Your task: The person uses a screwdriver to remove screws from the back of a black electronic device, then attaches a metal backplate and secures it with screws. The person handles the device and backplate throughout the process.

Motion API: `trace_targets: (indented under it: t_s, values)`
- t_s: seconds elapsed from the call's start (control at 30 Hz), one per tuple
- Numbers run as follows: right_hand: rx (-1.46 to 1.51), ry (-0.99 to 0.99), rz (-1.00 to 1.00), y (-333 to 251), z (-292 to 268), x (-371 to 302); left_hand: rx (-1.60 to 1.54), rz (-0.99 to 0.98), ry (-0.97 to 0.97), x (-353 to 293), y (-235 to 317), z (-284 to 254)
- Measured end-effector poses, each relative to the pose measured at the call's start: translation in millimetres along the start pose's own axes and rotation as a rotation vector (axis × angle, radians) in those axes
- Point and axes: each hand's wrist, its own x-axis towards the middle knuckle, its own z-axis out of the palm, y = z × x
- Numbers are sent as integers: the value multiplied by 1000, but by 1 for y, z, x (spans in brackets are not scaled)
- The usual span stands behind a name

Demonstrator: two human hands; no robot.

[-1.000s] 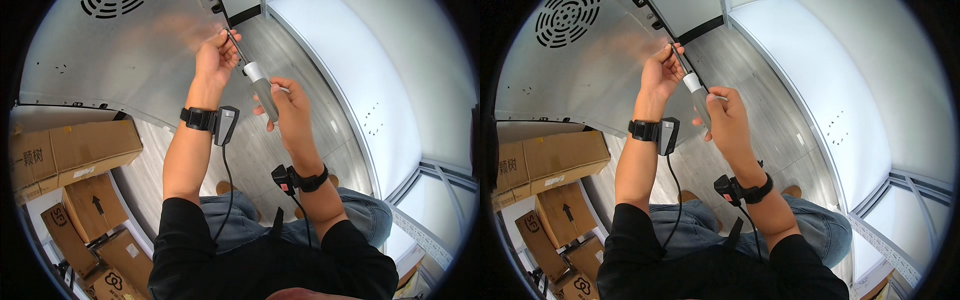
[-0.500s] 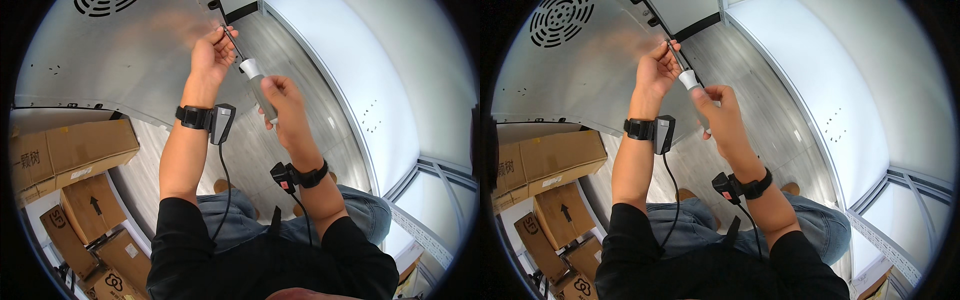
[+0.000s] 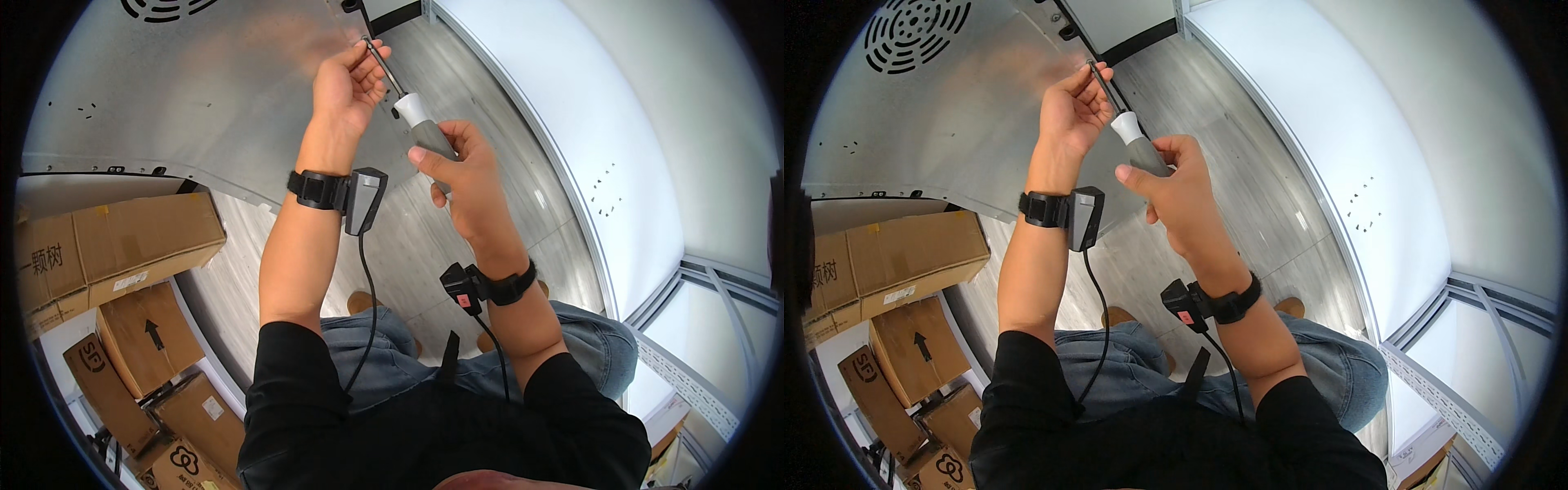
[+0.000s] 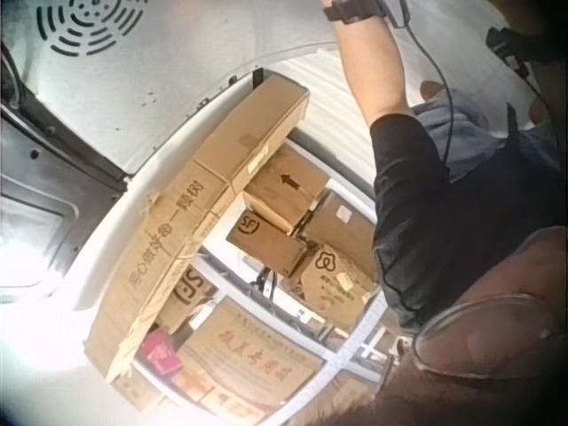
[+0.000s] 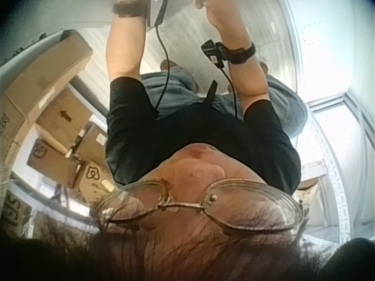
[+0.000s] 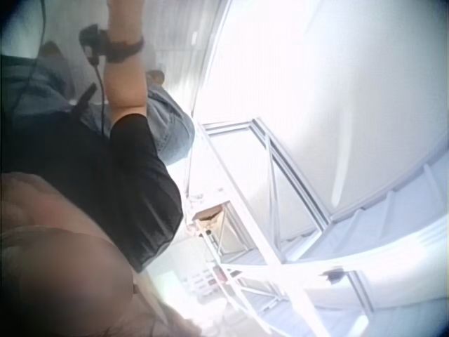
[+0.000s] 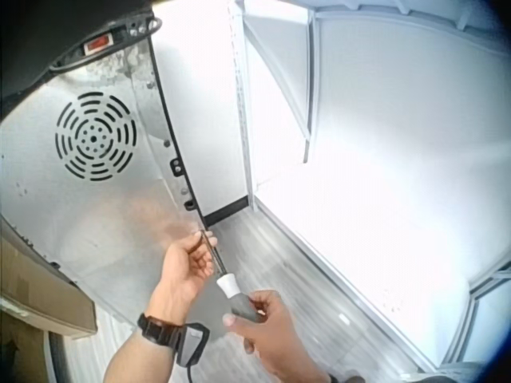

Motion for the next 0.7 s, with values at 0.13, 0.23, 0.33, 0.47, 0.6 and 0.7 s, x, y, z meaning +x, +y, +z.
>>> trace_targets:
  t_s: [0.13, 0.23, 0.33, 0.47, 0.6, 0.7]
  values:
    - [234, 0, 112, -4, 1, 3, -9, -4, 15, -2, 1, 3]
    - [360, -89, 197, -8, -5, 5, -26, 2, 20, -4, 1, 2]
    - [328, -113, 207, -11, -5, 6, -20, 7, 9, -2, 0, 1]
    - [162, -79, 120, -7, 1, 6, -27, -3, 23, -2, 0, 2]
    - [264, -104, 199, -2, 2, 7, -31, -14, 25, 0, 1, 2]
    - [122, 25, 140, -3, 6, 5, -26, 2, 36, -1, 0, 3]
